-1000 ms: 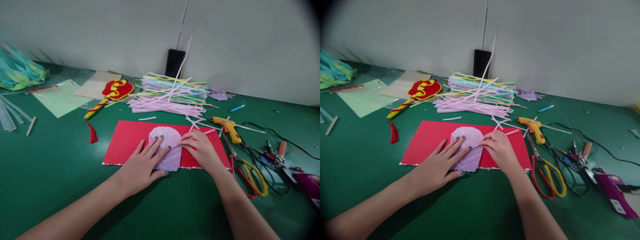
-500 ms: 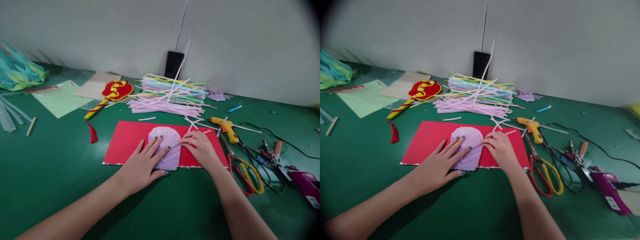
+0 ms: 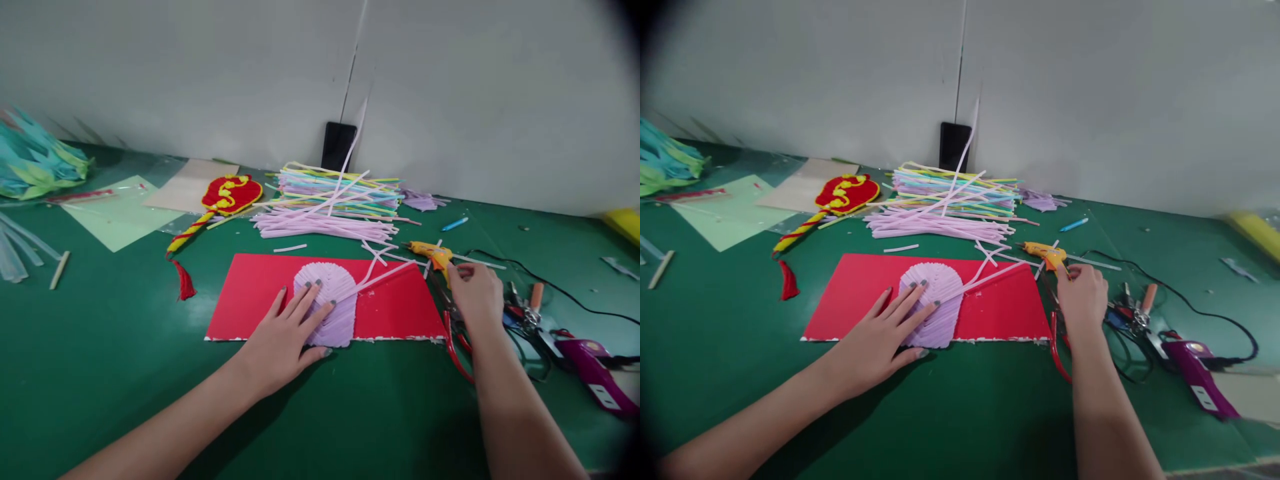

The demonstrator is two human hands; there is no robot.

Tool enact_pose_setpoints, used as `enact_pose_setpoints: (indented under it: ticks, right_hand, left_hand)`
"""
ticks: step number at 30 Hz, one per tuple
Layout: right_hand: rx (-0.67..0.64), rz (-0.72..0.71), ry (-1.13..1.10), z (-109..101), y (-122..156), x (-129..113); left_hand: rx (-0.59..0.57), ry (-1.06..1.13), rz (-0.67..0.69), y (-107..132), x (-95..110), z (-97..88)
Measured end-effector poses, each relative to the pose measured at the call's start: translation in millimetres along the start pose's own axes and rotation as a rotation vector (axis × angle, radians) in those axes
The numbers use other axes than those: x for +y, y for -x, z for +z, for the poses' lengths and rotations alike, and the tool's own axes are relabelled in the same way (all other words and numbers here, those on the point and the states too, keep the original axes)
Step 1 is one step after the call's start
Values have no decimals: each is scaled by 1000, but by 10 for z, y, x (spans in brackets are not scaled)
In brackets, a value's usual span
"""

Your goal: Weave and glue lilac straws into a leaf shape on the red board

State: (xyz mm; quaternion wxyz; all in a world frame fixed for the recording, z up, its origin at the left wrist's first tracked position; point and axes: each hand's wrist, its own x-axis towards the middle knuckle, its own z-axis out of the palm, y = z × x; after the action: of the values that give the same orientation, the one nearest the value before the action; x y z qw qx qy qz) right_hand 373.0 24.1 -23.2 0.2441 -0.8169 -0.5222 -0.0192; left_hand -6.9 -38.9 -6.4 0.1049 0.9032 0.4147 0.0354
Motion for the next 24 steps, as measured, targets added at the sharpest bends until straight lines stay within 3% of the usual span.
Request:
enact_pose_setpoints:
  ticks: [3,6,15,19,24]
  right_hand:
    - [-181,177,64,54,-181,109]
    - [-278,154,46,107,-288,84]
    - [-164,161,-79,69,-287,84]
    - [-79,113,-104,-94,-229,23]
    - [-67,41,-75,-373,-164,-188]
  left_hand:
    - [0,-4,0,5,2,8]
    - [1,-9,-1,8,5,19]
    - [1,-16,3,-4,3,21]
    - [3,-20,2,1,3,21]
    - [40,-26,20,9,-13,49]
